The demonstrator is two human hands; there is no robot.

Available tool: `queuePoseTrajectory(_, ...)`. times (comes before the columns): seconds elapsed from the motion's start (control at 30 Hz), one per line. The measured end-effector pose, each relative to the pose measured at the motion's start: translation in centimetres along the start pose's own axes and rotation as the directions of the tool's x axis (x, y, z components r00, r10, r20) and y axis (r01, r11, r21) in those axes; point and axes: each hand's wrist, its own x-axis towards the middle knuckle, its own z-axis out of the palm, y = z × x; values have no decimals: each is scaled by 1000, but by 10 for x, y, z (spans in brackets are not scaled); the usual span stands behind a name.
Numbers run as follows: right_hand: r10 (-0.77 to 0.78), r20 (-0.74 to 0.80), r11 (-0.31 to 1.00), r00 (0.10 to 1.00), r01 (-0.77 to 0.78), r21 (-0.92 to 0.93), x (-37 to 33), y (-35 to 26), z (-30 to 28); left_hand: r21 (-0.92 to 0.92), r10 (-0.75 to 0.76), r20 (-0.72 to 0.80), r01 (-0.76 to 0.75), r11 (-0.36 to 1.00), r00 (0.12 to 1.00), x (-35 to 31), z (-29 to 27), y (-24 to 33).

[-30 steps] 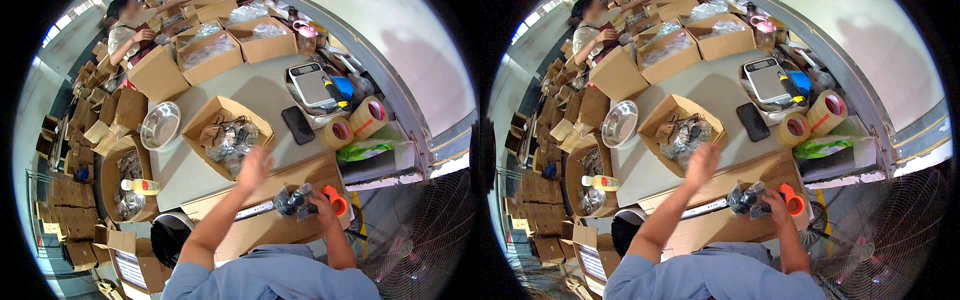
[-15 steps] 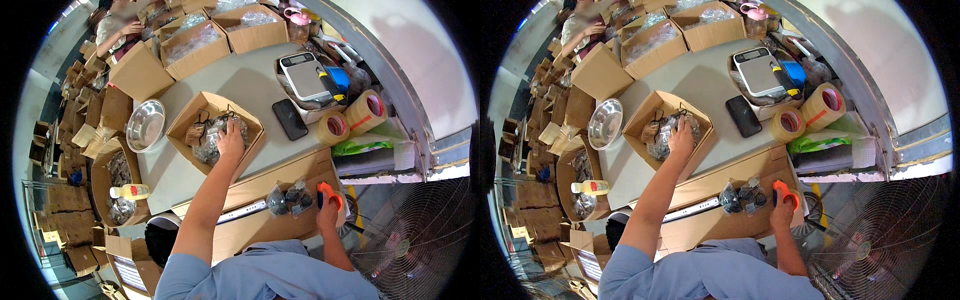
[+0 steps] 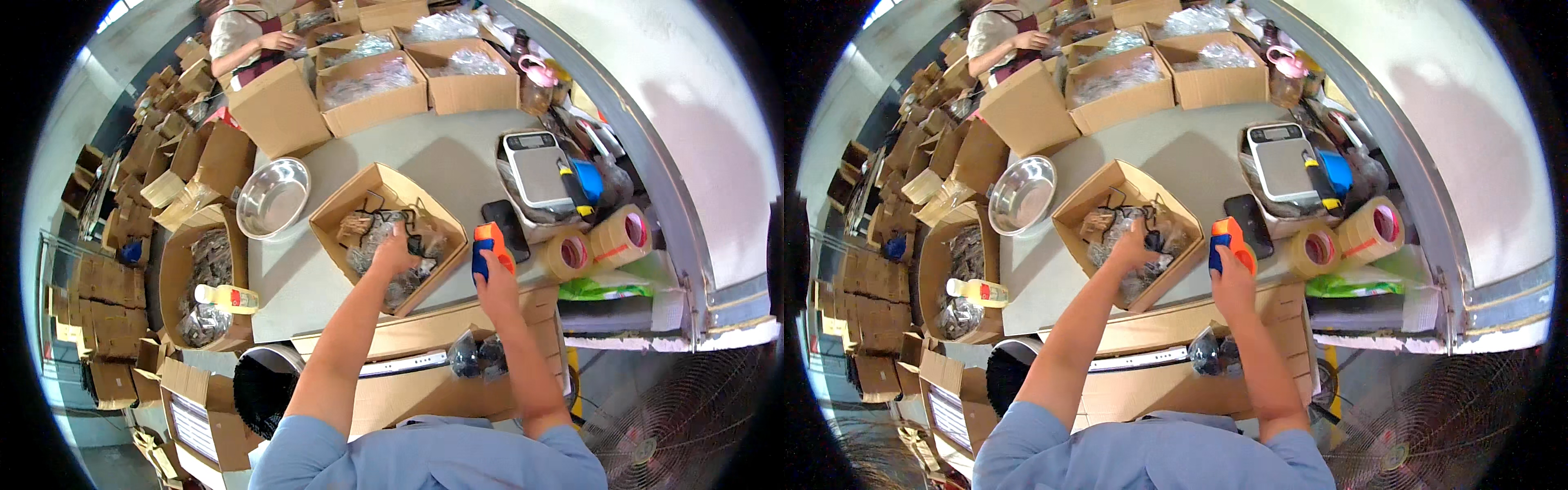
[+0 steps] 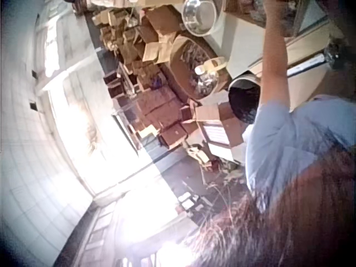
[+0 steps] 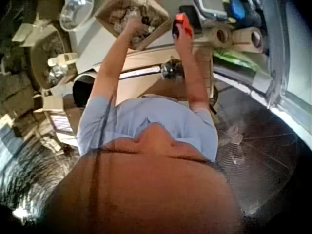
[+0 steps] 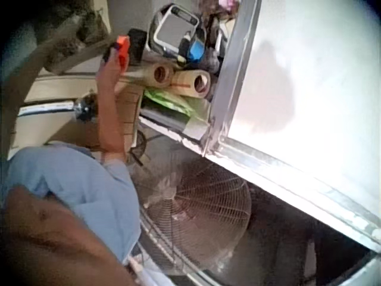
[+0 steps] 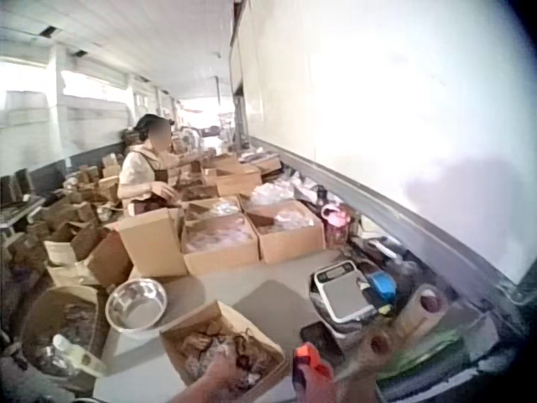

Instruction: The person picks up metal drawer slides and small hardware components from various boxes, places them together into a plastic bag, and then seals the bag inside a long cardboard box using a tape dispenser.

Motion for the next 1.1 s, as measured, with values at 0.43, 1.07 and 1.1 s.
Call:
queuePoseTrajectory(0.43,71,257,992,964,-40,-122,4,-38,64,-284,-58,-394,-61,957,917,-41,-22,-40)
queuePoseTrajectory(1.07,394,-63,868,917,-349,354,-94,57,-50,-99,284,-546,-397,912,788,-60,-26,-18)
queuePoseTrajectory(1.1,404,30,872,914,-395,290,-110,72,-56,0,270,-585,-333,943,765,-39,-34,-29)
